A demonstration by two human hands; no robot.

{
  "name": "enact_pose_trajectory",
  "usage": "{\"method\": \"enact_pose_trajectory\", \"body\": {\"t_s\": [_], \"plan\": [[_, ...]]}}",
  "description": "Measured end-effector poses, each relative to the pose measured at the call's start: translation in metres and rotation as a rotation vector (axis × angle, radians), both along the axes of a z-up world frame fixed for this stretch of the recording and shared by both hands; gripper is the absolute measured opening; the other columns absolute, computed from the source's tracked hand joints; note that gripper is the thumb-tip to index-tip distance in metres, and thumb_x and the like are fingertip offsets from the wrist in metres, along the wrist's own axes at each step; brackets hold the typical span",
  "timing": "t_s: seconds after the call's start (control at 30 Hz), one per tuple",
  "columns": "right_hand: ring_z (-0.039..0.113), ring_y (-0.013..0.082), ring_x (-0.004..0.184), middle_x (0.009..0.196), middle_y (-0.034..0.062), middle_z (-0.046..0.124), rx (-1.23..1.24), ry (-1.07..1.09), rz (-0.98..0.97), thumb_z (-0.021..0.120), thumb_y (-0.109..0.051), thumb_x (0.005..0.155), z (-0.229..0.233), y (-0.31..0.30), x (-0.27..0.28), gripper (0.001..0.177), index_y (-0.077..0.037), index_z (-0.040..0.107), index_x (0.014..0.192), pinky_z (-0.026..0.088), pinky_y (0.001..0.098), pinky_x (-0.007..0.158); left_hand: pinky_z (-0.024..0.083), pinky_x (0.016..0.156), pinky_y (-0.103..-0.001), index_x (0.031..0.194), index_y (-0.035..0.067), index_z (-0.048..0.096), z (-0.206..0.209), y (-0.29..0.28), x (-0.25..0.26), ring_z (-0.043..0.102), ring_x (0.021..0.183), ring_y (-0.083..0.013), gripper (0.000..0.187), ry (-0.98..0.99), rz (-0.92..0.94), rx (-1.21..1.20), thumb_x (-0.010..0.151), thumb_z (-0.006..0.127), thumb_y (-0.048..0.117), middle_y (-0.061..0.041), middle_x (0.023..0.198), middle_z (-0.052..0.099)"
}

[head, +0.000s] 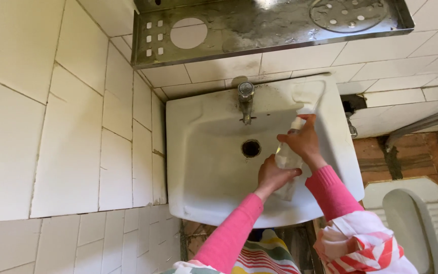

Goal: Cleaning a bathroom sink using a cloth and liquid cleaner.

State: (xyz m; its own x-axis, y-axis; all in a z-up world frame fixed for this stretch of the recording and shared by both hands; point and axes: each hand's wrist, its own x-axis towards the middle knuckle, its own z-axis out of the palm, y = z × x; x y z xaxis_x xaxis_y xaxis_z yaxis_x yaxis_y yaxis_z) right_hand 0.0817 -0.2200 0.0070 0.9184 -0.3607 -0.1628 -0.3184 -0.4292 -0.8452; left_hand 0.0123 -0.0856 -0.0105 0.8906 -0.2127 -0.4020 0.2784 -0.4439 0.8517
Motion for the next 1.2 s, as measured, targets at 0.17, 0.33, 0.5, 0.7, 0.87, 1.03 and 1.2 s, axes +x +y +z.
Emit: {"method": "enact_pose_trajectory", "body": {"t_s": [0.17, 0.33, 0.5, 0.7, 0.87, 1.03, 1.2], "plan": [[0.07, 0.0252, 0.089, 0.094, 0.0107, 0.071, -0.105, 0.112, 0.053, 0.093, -0.017, 0.065, 0.029, -0.012, -0.002, 0.092, -0.01, 0.032, 0.134, 0.057, 0.0393, 0.083, 0.059, 0.088, -0.037, 0.118, 0.006, 0.067, 0.014, -0.014, 0.0, 0.076, 0.093, -0.024, 0.067, -0.01, 0.026, -0.108, 0.062, 0.086, 0.038, -0.01, 0.105, 0.078], [0.07, 0.027, 0.092, 0.098, 0.0134, 0.069, 0.03, -0.005, 0.051, 0.091, -0.016, 0.065, 0.021, -0.007, -0.005, 0.09, -0.008, 0.031, 0.132, 0.06, 0.0416, 0.078, 0.059, 0.087, -0.037, 0.116, 0.006, 0.067, 0.024, -0.007, -0.006, 0.077, 0.088, -0.0225, 0.062, 0.009, 0.016, -0.078, 0.064, 0.084, 0.036, -0.01, 0.101, 0.079], [0.071, 0.0263, 0.089, 0.095, 0.0103, 0.071, -0.124, 0.051, 0.118, 0.091, -0.02, 0.066, 0.03, 0.025, -0.012, 0.09, -0.01, 0.031, 0.133, 0.057, 0.0414, 0.083, 0.06, 0.082, -0.035, 0.111, 0.004, 0.066, 0.022, 0.018, -0.02, 0.078, 0.085, -0.0224, 0.056, -0.004, 0.114, -0.127, 0.065, 0.084, 0.031, -0.012, 0.098, 0.079], [0.072, 0.0289, 0.088, 0.094, 0.0123, 0.072, -0.117, 0.09, 0.226, 0.089, -0.022, 0.064, 0.033, 0.067, -0.017, 0.092, -0.012, 0.033, 0.136, 0.058, 0.0424, 0.082, 0.06, 0.078, -0.036, 0.111, 0.002, 0.067, 0.007, 0.041, -0.037, 0.076, 0.084, -0.0201, 0.049, -0.032, 0.24, -0.256, 0.069, 0.084, 0.023, -0.011, 0.098, 0.078], [0.072, 0.0346, 0.09, 0.097, 0.0144, 0.072, -0.16, 0.187, 0.43, 0.088, -0.023, 0.065, 0.016, 0.095, -0.056, 0.096, -0.014, 0.029, 0.139, 0.058, 0.0451, 0.081, 0.061, 0.07, -0.045, 0.118, 0.011, 0.058, 0.048, 0.045, -0.105, 0.072, 0.077, -0.0261, 0.05, 0.356, 0.545, -0.444, 0.075, 0.082, 0.016, -0.008, 0.097, 0.075], [0.072, 0.0395, 0.096, 0.105, 0.0193, 0.073, -0.142, 0.255, 0.621, 0.087, -0.02, 0.063, 0.001, 0.128, -0.134, 0.096, -0.017, 0.028, 0.138, 0.06, 0.0456, 0.082, 0.06, 0.076, -0.034, 0.117, 0.0, 0.068, -0.037, 0.066, -0.201, 0.075, 0.083, -0.0186, 0.049, 0.154, 0.609, -0.418, 0.073, 0.085, 0.013, -0.007, 0.099, 0.079], [0.075, 0.0395, 0.083, 0.094, 0.018, 0.069, -0.117, 0.268, 0.55, 0.087, -0.023, 0.063, 0.013, 0.187, -0.196, 0.091, -0.014, 0.031, 0.134, 0.063, 0.0463, 0.072, 0.058, 0.088, -0.039, 0.13, 0.006, 0.055, -0.113, 0.114, -0.346, 0.069, 0.101, -0.0218, 0.066, 0.219, 0.58, -0.609, 0.072, 0.086, 0.015, -0.007, 0.114, 0.07]]}}
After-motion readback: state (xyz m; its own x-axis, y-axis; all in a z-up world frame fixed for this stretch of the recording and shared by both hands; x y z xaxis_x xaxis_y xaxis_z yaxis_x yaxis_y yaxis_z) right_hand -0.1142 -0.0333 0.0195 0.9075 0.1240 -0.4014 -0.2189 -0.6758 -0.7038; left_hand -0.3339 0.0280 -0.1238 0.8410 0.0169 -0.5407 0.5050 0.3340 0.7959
